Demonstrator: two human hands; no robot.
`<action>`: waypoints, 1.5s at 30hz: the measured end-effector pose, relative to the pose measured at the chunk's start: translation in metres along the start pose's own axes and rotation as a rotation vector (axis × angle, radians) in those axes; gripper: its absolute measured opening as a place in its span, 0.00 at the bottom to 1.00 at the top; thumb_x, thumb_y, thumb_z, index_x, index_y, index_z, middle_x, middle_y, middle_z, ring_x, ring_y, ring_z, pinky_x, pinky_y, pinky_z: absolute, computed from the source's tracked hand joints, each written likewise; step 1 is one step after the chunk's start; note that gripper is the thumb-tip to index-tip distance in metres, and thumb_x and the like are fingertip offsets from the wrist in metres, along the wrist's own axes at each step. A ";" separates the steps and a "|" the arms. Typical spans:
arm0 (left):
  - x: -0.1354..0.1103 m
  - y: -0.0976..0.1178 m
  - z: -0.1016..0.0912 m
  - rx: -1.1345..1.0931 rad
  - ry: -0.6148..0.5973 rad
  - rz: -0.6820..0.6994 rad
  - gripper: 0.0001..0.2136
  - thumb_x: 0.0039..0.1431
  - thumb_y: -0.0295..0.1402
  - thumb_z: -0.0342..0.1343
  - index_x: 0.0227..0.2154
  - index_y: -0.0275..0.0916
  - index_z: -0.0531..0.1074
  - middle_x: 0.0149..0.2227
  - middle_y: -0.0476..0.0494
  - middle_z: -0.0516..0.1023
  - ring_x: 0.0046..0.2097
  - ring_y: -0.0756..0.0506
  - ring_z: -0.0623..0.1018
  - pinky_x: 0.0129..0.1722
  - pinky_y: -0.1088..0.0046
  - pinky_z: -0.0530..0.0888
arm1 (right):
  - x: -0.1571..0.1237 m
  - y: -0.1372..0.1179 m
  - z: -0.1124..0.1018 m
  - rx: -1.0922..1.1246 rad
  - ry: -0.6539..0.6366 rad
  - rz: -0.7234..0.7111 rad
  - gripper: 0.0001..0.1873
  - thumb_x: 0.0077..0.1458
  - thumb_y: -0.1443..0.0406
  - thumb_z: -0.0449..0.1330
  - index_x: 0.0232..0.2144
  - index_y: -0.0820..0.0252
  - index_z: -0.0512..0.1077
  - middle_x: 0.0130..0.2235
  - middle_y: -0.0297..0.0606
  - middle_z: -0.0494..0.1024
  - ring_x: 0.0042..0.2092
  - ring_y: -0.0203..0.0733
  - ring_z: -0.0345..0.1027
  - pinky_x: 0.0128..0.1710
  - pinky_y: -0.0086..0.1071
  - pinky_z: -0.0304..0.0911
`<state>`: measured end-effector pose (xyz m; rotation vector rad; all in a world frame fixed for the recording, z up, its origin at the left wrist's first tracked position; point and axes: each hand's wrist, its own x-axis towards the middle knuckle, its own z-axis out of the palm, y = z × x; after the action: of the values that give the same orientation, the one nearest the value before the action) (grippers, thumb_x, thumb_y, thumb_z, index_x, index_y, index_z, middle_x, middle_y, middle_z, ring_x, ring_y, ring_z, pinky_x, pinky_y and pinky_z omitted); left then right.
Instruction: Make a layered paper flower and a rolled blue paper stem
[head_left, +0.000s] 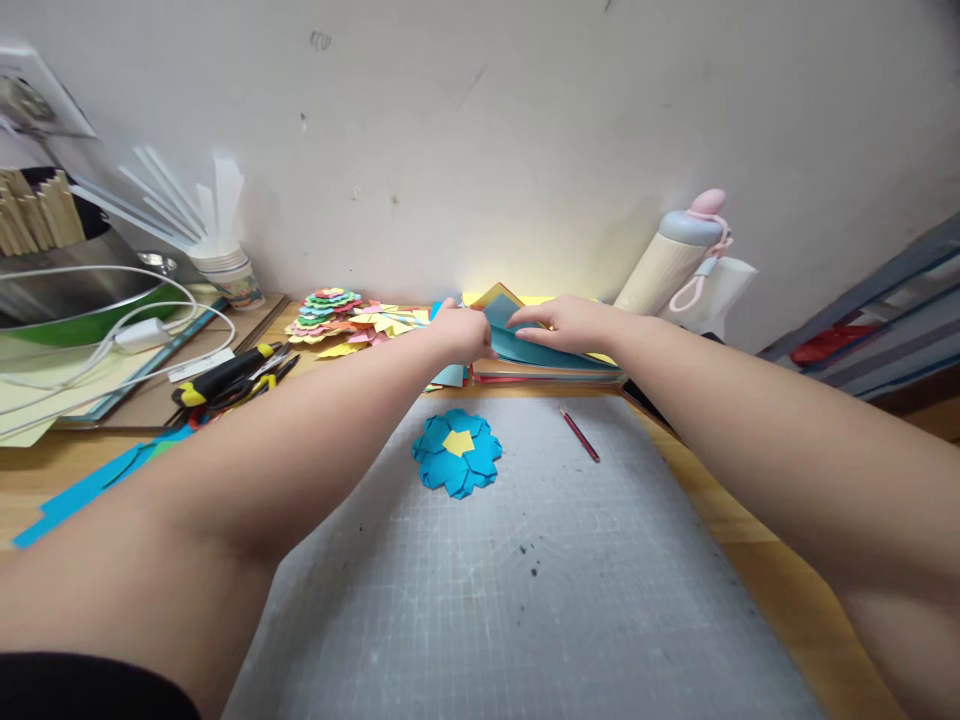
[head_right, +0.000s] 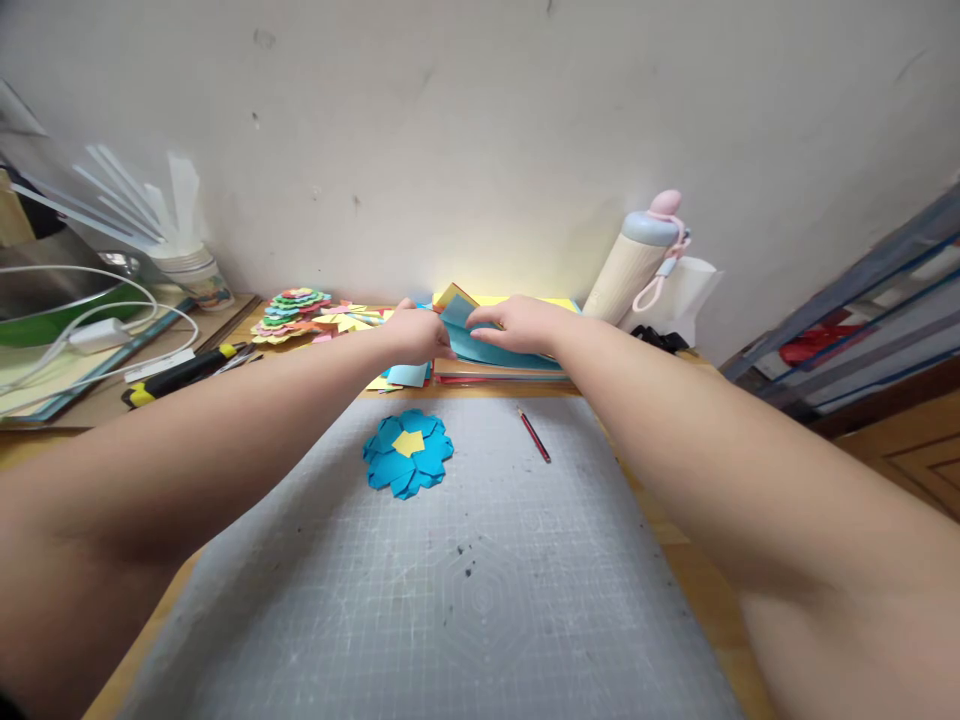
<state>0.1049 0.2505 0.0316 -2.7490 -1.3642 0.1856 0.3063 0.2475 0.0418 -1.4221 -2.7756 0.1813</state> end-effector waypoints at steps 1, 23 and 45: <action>0.002 0.001 -0.002 0.002 -0.016 -0.018 0.16 0.63 0.38 0.55 0.51 0.37 0.68 0.51 0.39 0.73 0.47 0.42 0.76 0.46 0.57 0.75 | 0.000 0.001 0.000 -0.003 0.002 0.004 0.22 0.62 0.53 0.49 0.54 0.47 0.69 0.52 0.37 0.77 0.48 0.51 0.71 0.44 0.40 0.61; -0.001 0.005 0.018 0.124 0.321 0.126 0.16 0.63 0.38 0.55 0.50 0.37 0.69 0.51 0.40 0.73 0.47 0.43 0.76 0.46 0.58 0.75 | -0.026 0.029 0.020 -0.086 0.213 0.022 0.43 0.54 0.69 0.55 0.68 0.46 0.44 0.67 0.35 0.57 0.61 0.54 0.61 0.55 0.43 0.62; -0.032 -0.003 -0.011 0.321 0.561 0.231 0.10 0.47 0.18 0.48 0.19 0.39 0.66 0.17 0.49 0.68 0.20 0.49 0.64 0.38 0.65 0.66 | -0.005 0.044 0.001 0.010 -0.027 0.231 0.17 0.58 0.67 0.57 0.49 0.55 0.76 0.48 0.41 0.80 0.46 0.50 0.74 0.44 0.37 0.64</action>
<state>0.0850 0.2269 0.0451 -2.4122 -0.7951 -0.3080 0.3447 0.2694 0.0362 -1.7477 -2.6197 0.2188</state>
